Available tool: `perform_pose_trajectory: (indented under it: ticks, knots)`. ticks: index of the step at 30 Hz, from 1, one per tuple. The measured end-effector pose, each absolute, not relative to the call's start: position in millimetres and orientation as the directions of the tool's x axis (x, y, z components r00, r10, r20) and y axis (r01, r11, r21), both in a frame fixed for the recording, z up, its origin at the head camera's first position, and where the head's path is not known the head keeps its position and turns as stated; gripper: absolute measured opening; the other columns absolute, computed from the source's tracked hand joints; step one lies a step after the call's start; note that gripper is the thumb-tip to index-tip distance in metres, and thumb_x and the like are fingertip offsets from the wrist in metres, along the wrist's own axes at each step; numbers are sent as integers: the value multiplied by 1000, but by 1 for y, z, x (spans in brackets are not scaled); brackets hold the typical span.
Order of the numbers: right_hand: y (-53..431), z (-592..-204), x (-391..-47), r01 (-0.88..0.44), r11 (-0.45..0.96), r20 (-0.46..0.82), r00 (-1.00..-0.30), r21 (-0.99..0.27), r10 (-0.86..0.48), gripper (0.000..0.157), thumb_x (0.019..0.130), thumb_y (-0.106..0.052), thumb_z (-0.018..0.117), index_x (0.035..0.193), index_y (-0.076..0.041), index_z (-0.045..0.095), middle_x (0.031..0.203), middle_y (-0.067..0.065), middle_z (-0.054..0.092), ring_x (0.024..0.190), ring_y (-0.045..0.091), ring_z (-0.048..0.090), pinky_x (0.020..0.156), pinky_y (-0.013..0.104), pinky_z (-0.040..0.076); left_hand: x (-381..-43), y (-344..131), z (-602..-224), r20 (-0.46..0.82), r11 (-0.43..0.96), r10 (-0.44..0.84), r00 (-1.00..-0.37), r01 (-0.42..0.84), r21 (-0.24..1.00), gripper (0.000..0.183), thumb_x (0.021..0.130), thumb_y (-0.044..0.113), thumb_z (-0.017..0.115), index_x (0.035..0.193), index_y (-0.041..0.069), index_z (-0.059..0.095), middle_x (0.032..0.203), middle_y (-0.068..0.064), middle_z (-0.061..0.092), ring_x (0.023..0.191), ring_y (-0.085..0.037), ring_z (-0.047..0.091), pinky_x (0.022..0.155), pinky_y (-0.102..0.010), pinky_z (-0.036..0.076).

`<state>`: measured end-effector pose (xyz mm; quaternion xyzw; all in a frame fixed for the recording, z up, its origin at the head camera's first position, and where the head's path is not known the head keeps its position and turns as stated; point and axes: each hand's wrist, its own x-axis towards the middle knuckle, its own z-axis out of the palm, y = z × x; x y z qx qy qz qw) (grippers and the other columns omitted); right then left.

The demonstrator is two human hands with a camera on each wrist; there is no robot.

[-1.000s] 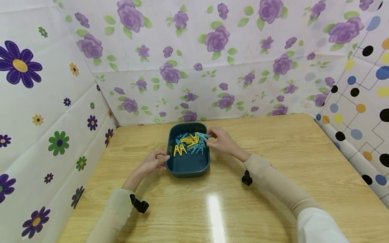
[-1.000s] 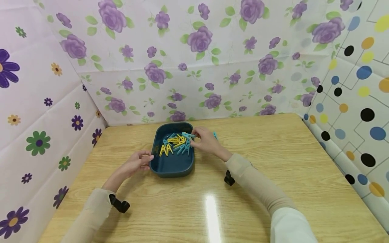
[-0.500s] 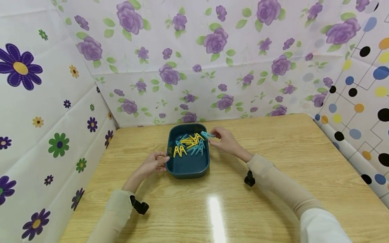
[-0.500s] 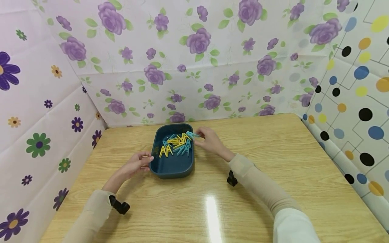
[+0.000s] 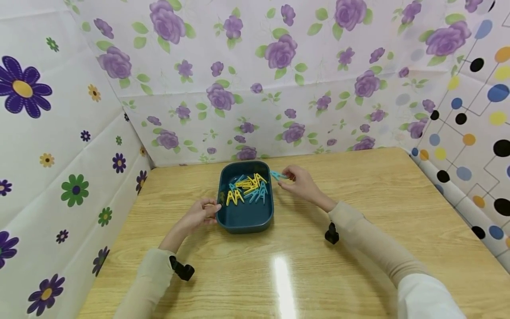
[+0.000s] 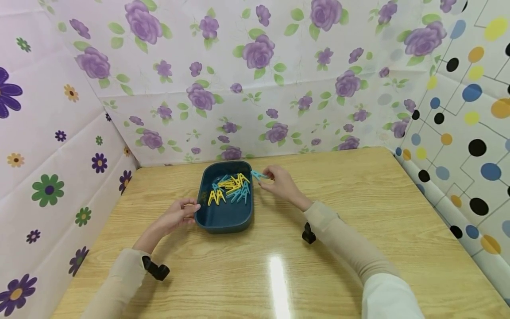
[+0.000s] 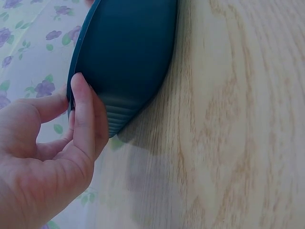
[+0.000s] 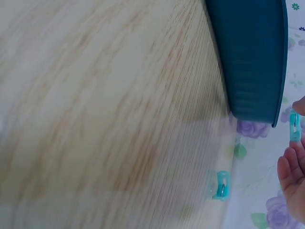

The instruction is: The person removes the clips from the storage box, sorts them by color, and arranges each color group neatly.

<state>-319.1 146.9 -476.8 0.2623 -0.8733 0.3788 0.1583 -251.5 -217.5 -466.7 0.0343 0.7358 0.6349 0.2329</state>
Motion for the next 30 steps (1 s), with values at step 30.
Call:
perform_pose_trajectory:
  ticks: [30]
  knots:
    - [191, -479, -311, -309, 676, 278, -948, -670, -157, 31, 86, -22, 74, 104, 2, 66, 98, 18, 67, 83, 26, 60, 74, 39, 52, -251, -216, -469, -286, 195, 346, -894, -229, 954, 18, 100, 20, 55, 108, 7, 47, 85, -1, 63, 69, -9, 61, 67, -25, 55]
